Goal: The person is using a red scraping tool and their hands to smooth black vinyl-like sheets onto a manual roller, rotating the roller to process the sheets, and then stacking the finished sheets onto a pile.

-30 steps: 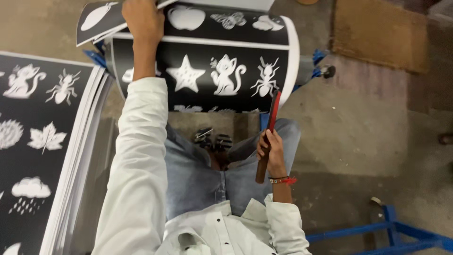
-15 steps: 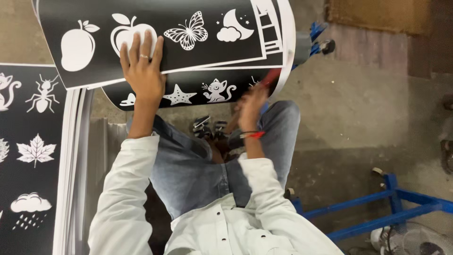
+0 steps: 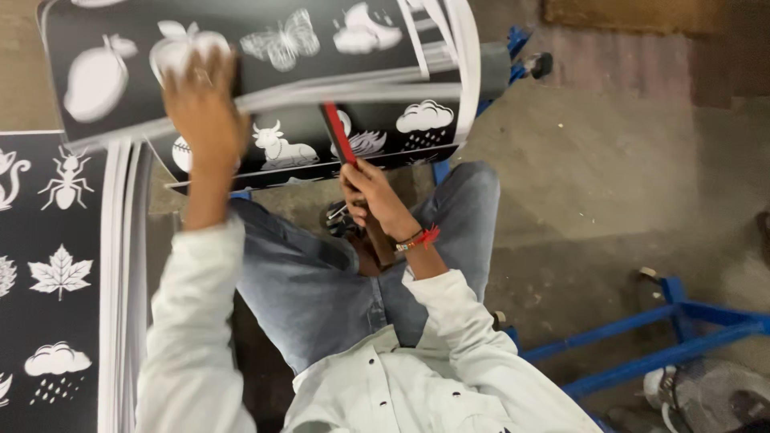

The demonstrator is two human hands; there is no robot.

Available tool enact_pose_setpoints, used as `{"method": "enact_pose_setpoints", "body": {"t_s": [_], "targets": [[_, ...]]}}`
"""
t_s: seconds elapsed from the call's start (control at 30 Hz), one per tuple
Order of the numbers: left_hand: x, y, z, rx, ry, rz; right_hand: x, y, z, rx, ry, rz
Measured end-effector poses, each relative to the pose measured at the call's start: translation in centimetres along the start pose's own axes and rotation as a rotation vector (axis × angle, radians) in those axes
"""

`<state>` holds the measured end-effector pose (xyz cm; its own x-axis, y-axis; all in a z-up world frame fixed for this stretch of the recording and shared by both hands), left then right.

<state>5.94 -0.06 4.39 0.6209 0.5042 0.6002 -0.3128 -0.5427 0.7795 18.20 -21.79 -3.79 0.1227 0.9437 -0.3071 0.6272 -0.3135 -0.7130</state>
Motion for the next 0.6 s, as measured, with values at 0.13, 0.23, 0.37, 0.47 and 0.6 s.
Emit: {"method": "enact_pose_setpoints", "body": {"t_s": [0.13, 0.23, 0.37, 0.47, 0.6], "targets": [[9.4, -9.1, -5.4, -0.072, 0.241, -0.189, -1.6, 2.1, -0.1, 0.007, 0.034, 0.061], [11.4, -11.9, -4.2, 0.001, 0.179, 0.059, -3.4, 4.5, 0.0, 0.093, 0.024, 0.145], [9.3, -12.3, -3.7, -0.032, 0.170, 0.031, -5.5, 7.5, -1.5, 0.076, 0.144, 0.172], [8.7, -8.6, -2.8, -0.069, 0.183, 0.047, -5.7, 8.3, -3.4, 0.077, 0.208, 0.164], [5.1, -3.5, -1.1, -0.132, 0.220, 0.071, -6.3, 9.7, -4.0, 0.074, 0.229, 0.181]]}}
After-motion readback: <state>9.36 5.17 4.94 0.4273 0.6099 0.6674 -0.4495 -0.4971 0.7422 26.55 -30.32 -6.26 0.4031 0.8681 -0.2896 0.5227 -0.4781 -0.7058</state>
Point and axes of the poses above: each hand's wrist, its own x-axis towards the middle knuckle, its own y-axis out of the back of the hand, z = x × y, the point moved 8 cm from there along x, towards the middle knuckle, and after that the axes turned 15 degrees about x, right-handed, at the moved point
